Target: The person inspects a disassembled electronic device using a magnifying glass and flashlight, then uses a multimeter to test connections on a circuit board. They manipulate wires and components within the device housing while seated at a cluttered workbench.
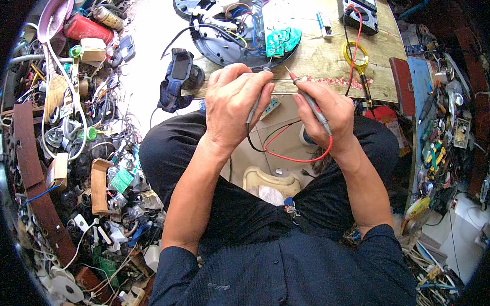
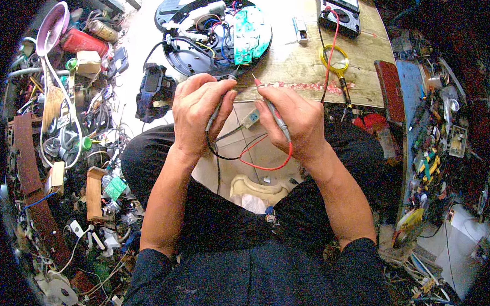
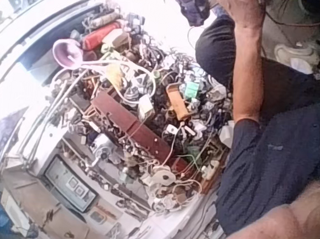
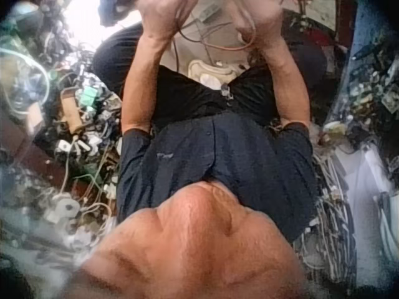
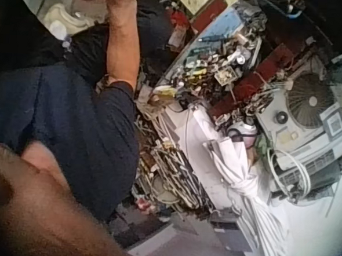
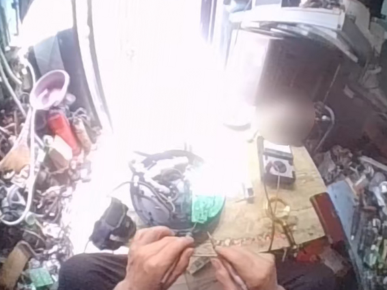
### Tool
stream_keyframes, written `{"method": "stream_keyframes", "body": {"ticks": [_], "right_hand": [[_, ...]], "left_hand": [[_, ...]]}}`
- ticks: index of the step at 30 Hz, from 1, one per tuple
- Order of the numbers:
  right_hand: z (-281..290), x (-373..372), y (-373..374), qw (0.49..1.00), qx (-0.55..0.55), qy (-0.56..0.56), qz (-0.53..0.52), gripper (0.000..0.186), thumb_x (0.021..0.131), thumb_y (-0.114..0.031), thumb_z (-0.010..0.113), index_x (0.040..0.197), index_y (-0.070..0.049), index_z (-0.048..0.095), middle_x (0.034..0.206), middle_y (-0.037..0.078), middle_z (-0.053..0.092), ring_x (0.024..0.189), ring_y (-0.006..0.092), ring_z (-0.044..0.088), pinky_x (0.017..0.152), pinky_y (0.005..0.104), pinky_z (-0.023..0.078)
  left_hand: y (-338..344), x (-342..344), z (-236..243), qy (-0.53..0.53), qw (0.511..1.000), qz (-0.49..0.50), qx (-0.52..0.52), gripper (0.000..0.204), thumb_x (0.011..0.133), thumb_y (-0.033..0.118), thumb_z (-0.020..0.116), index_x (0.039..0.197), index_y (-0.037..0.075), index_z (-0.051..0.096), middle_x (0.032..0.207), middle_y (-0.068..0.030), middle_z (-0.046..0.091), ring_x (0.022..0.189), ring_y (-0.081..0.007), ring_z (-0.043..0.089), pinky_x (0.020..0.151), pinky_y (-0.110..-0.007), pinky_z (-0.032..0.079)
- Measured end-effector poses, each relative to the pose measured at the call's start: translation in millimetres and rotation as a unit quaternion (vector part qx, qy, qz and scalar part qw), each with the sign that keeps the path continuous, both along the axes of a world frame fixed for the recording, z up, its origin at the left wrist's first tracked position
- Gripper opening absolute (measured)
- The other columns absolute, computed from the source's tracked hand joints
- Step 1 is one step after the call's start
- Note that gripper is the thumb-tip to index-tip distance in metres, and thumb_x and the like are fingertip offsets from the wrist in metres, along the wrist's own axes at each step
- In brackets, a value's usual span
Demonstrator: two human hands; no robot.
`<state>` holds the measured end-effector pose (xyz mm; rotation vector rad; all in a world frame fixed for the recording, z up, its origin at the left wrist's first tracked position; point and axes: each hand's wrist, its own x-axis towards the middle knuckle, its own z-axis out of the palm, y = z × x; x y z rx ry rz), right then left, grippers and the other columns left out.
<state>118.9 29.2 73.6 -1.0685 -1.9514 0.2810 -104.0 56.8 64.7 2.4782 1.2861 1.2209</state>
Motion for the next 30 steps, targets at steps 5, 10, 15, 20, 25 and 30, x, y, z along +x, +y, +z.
{"method": "stream_keyframes", "body": {"ticks": [5, 10, 15, 20, 25, 30], "right_hand": [[-1, 1, 1, 0.999, 0.028, -0.018, 0.009, 0.034, 0.083, 0.003, 0.081, 0.115, 0.0, 0.071, 0.094, 0.019, 0.076, 0.081, 0.0341, 0.078, 0.071, 0.0383, 0.061], [28, 3, -10, 0.994, 0.081, -0.072, 0.026, 0.03, 0.08, -0.003, 0.084, 0.108, -0.003, 0.073, 0.09, 0.013, 0.078, 0.074, 0.0288, 0.077, 0.064, 0.0384, 0.062], [90, -2, -41, 0.985, 0.13, -0.061, 0.099, 0.028, 0.082, -0.009, 0.081, 0.109, -0.005, 0.076, 0.075, 0.003, 0.069, 0.056, 0.0156, 0.063, 0.048, 0.0285, 0.048], [148, -10, -82, 0.983, 0.079, -0.068, 0.151, 0.032, 0.076, -0.022, 0.077, 0.108, -0.017, 0.075, 0.079, 0.0, 0.066, 0.06, 0.0143, 0.06, 0.051, 0.0297, 0.043], [181, -18, -84, 0.98, 0.096, -0.025, 0.175, 0.045, 0.06, -0.02, 0.077, 0.105, -0.015, 0.081, 0.082, 0.006, 0.066, 0.063, 0.0178, 0.061, 0.052, 0.0312, 0.045], [165, -24, -65, 0.971, 0.124, -0.049, 0.198, 0.041, 0.065, -0.016, 0.077, 0.105, -0.01, 0.079, 0.08, 0.005, 0.066, 0.061, 0.0172, 0.06, 0.05, 0.0294, 0.045]], "left_hand": [[2, 1, 2, 0.003, 1.0, -0.002, 0.002, 0.018, 0.089, 0.011, 0.08, 0.107, 0.011, 0.077, 0.092, -0.0041, 0.077, 0.094, -0.0252, 0.07, 0.087, -0.041, 0.05], [4, 1, 2, 0.001, 1.0, -0.008, 0.001, 0.018, 0.089, 0.012, 0.08, 0.107, 0.011, 0.077, 0.09, -0.005, 0.076, 0.092, -0.0252, 0.07, 0.086, -0.041, 0.049], [5, 2, 1, 0.012, 1.0, 0.004, 0.02, 0.015, 0.089, 0.016, 0.081, 0.103, 0.012, 0.077, 0.086, -0.0005, 0.074, 0.091, -0.0209, 0.069, 0.086, -0.041, 0.048], [3, 1, -1, 0.027, 0.999, 0.016, 0.03, 0.017, 0.087, 0.013, 0.082, 0.104, 0.012, 0.077, 0.087, -0.0027, 0.075, 0.09, -0.0223, 0.07, 0.085, -0.04, 0.049], [11, 18, 11, 0.015, 0.999, -0.008, 0.04, 0.017, 0.085, 0.009, 0.082, 0.102, 0.011, 0.077, 0.085, -0.003, 0.075, 0.088, -0.0217, 0.072, 0.086, -0.039, 0.049], [6, 4, 0, 0.031, 0.998, 0.01, 0.048, 0.017, 0.085, 0.01, 0.082, 0.101, 0.009, 0.075, 0.085, -0.0038, 0.073, 0.088, -0.0226, 0.07, 0.09, -0.043, 0.05]]}}
